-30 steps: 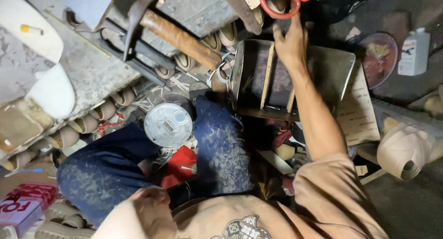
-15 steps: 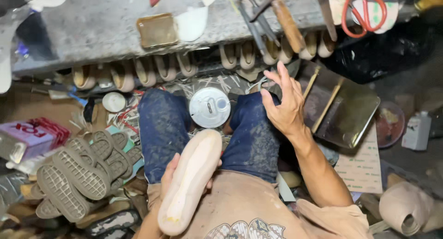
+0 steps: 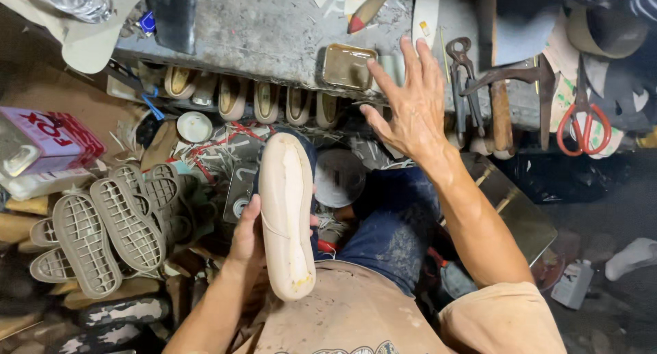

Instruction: The person sits on the floor and applies a substance to the sides and soles of beige shoes using a small white cloth. They repeatedly dip the cloth into a container and rub the shoe surfaces, handling multiple shoes one at a time.

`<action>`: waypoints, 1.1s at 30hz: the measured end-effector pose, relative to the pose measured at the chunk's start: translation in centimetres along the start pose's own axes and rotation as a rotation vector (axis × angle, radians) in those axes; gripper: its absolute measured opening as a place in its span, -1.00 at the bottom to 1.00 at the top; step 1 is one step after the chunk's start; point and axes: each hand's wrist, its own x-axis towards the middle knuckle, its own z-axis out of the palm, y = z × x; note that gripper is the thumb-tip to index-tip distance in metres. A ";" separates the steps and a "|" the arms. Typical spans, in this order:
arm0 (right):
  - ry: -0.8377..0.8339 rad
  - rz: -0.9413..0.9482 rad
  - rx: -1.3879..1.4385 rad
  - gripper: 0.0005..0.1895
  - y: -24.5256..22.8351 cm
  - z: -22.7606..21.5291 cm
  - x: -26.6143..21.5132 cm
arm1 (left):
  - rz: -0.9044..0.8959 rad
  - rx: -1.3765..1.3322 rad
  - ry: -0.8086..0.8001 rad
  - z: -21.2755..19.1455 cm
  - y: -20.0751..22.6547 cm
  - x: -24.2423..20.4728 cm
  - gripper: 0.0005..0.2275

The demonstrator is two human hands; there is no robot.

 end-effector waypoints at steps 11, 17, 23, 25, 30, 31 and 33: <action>0.070 -0.067 -0.122 -0.48 -0.5 3.7 2.0 | 0.082 0.039 0.007 -0.2 3.3 2.9 -0.20; 0.153 -0.020 -0.112 -0.52 -0.2 3.0 0.6 | 0.408 0.556 -0.013 1.8 5.6 4.9 -0.28; 0.089 0.032 -0.021 -0.67 -0.7 1.1 -1.2 | 0.502 1.010 -0.097 4.3 8.0 4.7 -0.34; 0.092 0.065 0.043 -0.73 -1.9 -1.1 -1.3 | 0.489 1.115 -0.128 4.8 8.0 4.4 -0.35; 0.278 -0.074 0.710 -0.45 -5.6 -4.2 -2.9 | 0.536 1.258 -0.213 4.8 7.1 4.0 -0.27; 0.280 -0.072 0.710 -0.45 -6.2 -4.0 -3.4 | 0.533 1.260 -0.215 5.2 6.8 3.8 -0.27; 0.282 -0.143 0.782 -0.41 -7.5 -3.7 -4.2 | 0.491 1.195 -0.259 5.8 6.3 3.4 -0.26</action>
